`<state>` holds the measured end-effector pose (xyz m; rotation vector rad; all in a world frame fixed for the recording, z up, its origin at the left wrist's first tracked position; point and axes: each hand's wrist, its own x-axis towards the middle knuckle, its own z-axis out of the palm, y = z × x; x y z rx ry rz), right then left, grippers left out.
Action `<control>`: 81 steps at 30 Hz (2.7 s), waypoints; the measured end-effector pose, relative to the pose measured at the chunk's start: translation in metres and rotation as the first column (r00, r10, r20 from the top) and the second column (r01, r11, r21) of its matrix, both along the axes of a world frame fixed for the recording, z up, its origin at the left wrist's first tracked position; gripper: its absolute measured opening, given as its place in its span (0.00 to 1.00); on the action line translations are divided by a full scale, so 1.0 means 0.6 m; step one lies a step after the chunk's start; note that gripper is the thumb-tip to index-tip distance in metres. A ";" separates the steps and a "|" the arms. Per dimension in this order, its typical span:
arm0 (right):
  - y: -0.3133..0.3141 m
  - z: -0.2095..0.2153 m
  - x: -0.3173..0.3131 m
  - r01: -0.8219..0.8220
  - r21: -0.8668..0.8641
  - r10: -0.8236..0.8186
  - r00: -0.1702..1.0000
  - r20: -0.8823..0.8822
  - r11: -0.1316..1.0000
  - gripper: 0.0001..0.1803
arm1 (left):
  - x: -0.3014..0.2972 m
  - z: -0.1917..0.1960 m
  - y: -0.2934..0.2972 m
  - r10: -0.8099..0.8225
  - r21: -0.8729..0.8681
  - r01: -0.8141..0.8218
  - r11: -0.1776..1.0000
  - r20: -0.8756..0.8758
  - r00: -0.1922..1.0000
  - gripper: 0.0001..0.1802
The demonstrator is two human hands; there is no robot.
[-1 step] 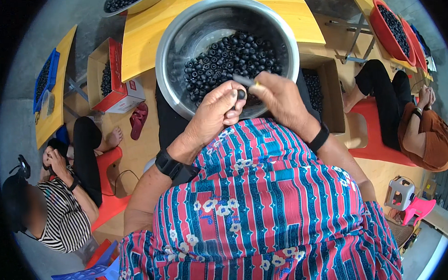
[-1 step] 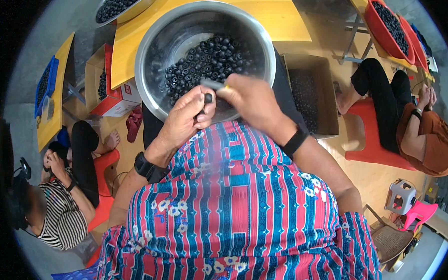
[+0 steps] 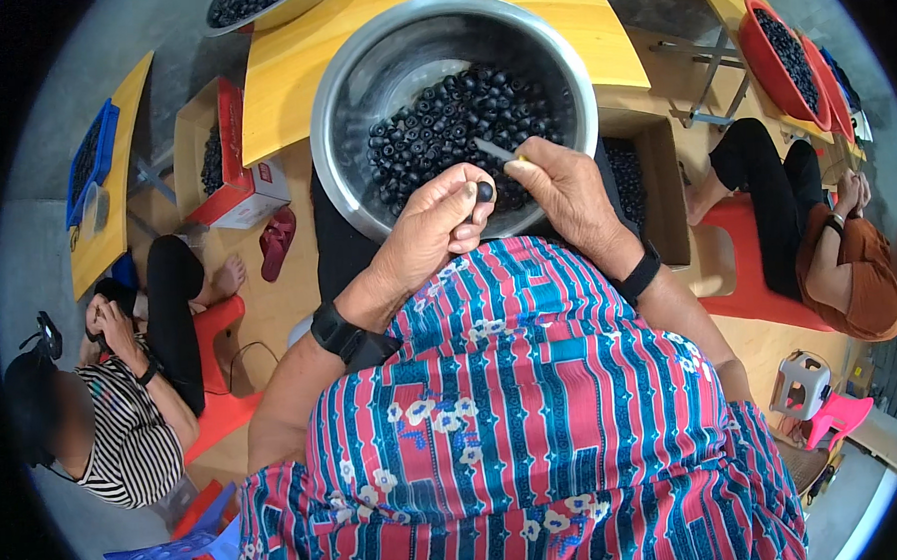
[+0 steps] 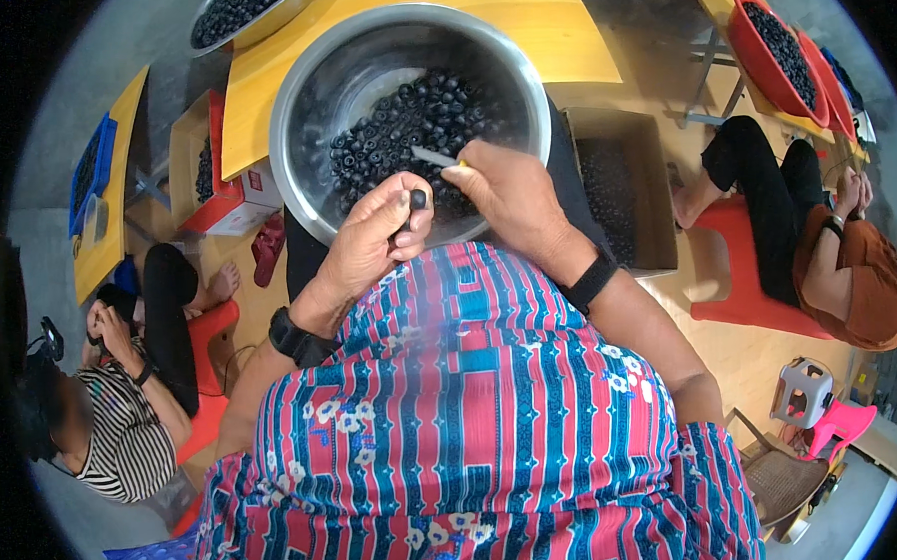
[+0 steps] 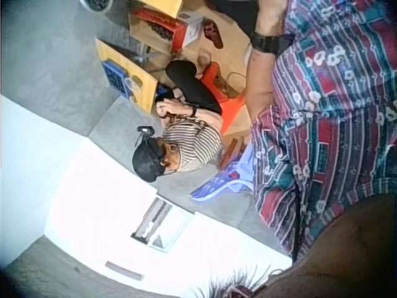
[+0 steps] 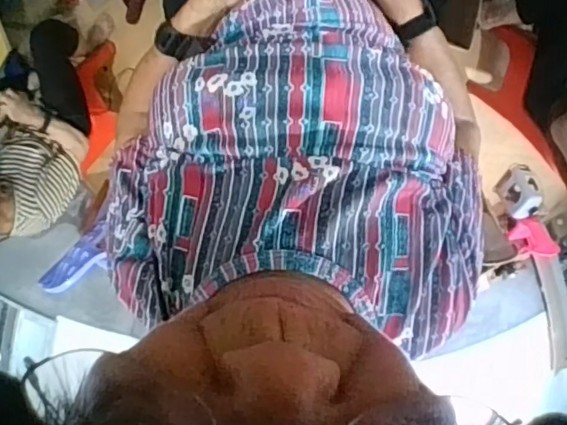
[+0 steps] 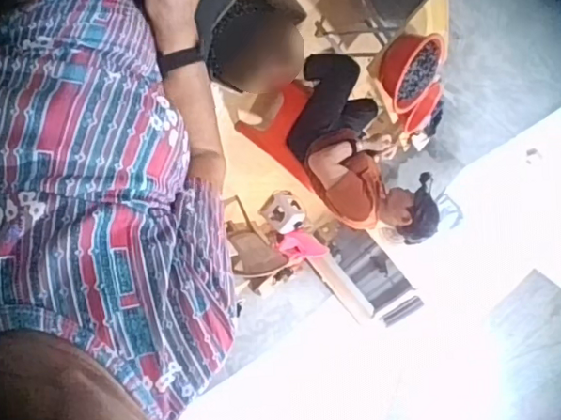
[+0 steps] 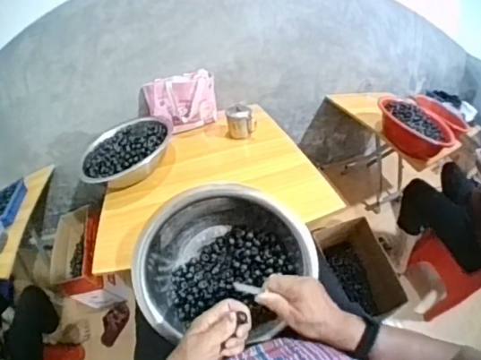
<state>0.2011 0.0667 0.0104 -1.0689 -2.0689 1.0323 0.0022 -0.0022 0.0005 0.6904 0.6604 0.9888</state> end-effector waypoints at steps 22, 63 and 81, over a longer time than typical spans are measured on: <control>-0.022 0.012 -0.009 -0.164 0.256 0.164 0.986 0.022 0.952 0.24 | -0.004 -0.020 0.005 0.101 -0.111 -0.085 0.990 0.156 0.982 0.13; -0.016 0.009 0.001 -0.186 0.305 0.172 0.982 0.073 0.934 0.14 | -0.001 -0.009 0.004 0.037 0.034 -0.037 0.999 0.006 0.999 0.12; -0.008 -0.005 -0.004 0.062 0.155 -0.064 0.998 0.011 0.986 0.13 | -0.006 -0.009 0.002 0.007 0.019 -0.009 1.000 0.084 0.996 0.14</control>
